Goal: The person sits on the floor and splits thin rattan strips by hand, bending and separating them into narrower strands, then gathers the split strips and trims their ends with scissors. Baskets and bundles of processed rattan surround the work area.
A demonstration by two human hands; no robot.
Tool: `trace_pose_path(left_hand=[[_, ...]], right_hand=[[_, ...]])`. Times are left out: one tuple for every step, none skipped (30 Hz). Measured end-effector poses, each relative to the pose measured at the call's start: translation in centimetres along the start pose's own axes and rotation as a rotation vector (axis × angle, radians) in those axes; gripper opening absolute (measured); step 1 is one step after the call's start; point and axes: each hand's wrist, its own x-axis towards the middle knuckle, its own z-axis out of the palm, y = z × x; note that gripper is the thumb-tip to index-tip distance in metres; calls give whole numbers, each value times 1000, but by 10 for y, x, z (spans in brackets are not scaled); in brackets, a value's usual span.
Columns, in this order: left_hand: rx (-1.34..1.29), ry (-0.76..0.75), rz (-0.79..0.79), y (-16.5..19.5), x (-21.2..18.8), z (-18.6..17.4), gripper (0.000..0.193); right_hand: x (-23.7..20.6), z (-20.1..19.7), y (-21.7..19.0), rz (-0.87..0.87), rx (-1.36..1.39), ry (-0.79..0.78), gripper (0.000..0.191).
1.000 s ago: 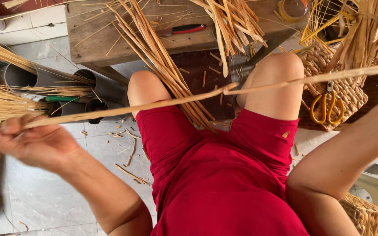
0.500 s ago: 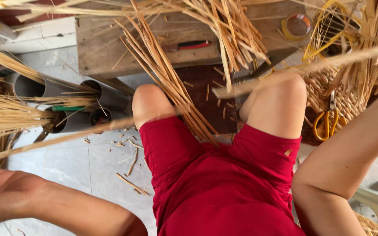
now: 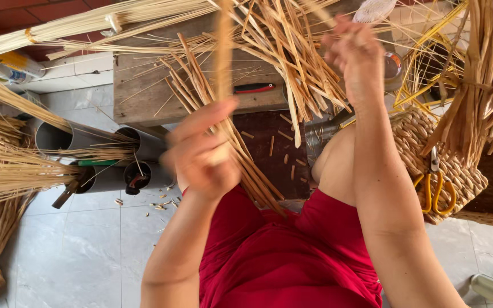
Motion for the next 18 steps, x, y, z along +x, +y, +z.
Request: trace_pose_path(left_hand=[[-53,-191,-52,-16,-9,16,20],[-12,-324,-186,-28,-22,29,13],[44,-390,-167,-51,-34,58,16],[100,-455,-143,-74,-45,85,20],[163,-530,-155,-88,-57,99,20],[230,-606,-169,-99,-70,108,21],[297,-682,-184,-105,-84,117,21],[302,-764,-290,-105,-98,125,29],[307,-845,-391,-103,-108,132,38],[314,-928,-490,-99,-113,135,47],[291,-905,-512,-90,-116,136,45],[267,-883,-536,-77,-116,136,42],[243,-861,-559,-61,-110,136,39],[141,-742,-556,-41,-101,135,31],[41,-621,-551,-17,-89,132,23],[-111,-562,-579,8,-75,126,19],[-265,-500,-606,35,-59,116,16],[-422,-464,-611,59,-44,108,15]], right_hand=[[-1,-3,7,148,-347,-12,27],[-4,-9,14,92,-481,-136,32],[-6,-16,20,30,-615,-264,38],[-8,-24,26,-36,-749,-392,43],[-11,-31,31,51,-857,-379,41],[-13,-36,37,141,-962,-369,39],[-16,-41,39,234,-1066,-358,38],[-19,-47,40,281,-1008,-281,32],[-20,-52,40,322,-948,-203,27],[-20,-55,39,360,-883,-126,23],[-20,-58,38,335,-849,-121,23],[-20,-60,35,314,-814,-115,23],[-19,-62,33,291,-780,-109,23],[-18,-62,31,298,-766,-98,23],[-17,-61,29,306,-753,-89,23],[-17,-60,27,316,-740,-84,23],[-16,-59,25,317,-716,-84,22],[-15,-57,23,319,-691,-83,22]])
